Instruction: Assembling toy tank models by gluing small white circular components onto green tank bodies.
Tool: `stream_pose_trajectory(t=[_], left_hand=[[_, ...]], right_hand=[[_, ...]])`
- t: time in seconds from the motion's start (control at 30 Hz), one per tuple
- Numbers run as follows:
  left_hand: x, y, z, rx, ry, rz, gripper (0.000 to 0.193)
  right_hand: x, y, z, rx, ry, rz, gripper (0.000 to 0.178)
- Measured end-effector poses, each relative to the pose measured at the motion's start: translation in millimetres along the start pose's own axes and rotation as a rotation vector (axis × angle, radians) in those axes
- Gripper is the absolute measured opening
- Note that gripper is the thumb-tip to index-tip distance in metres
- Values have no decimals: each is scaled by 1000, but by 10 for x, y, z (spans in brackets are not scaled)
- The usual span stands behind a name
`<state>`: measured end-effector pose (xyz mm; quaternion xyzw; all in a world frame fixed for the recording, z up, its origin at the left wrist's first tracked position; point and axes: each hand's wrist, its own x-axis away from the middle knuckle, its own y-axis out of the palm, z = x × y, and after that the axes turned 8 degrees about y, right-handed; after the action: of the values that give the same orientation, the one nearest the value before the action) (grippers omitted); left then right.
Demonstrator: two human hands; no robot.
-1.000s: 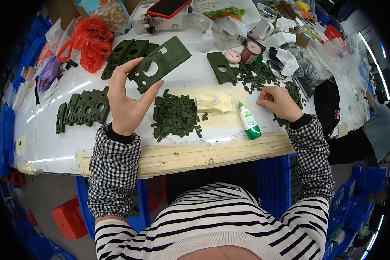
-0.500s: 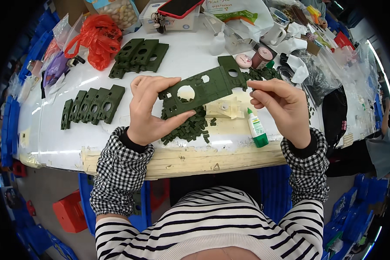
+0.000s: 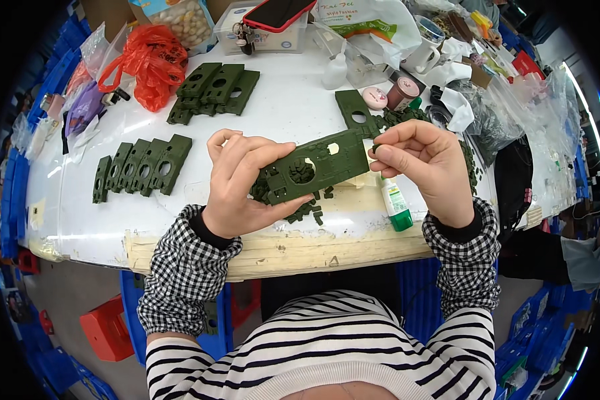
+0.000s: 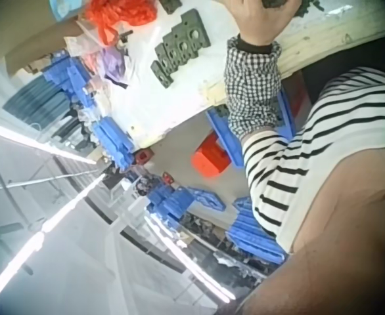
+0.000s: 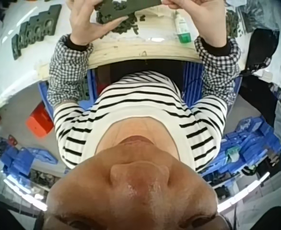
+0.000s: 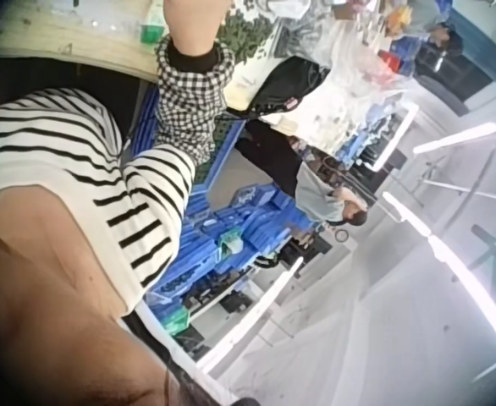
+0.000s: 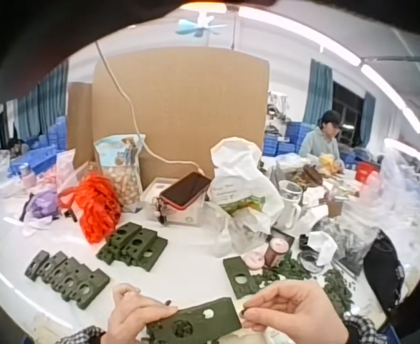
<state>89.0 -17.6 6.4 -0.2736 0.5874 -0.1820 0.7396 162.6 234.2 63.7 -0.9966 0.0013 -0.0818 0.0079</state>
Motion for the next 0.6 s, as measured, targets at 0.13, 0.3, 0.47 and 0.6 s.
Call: stream_pose_trajectory(t=[0.13,0.3,0.47,0.6], left_hand=[[-7,-7,7,-14,-1,48,58],[-3,-7,13,-31,9,23,61],[3,-7,38,-44,30,14,61],[11,3,55,-59,27,9,60]], right_hand=[[-7,7,-18,73,-40,-12,13],[-27,62,30,173,-254,36,14],[-42,129,42,225,-294,74,14],[-80,184,93,369,-383,113,13]])
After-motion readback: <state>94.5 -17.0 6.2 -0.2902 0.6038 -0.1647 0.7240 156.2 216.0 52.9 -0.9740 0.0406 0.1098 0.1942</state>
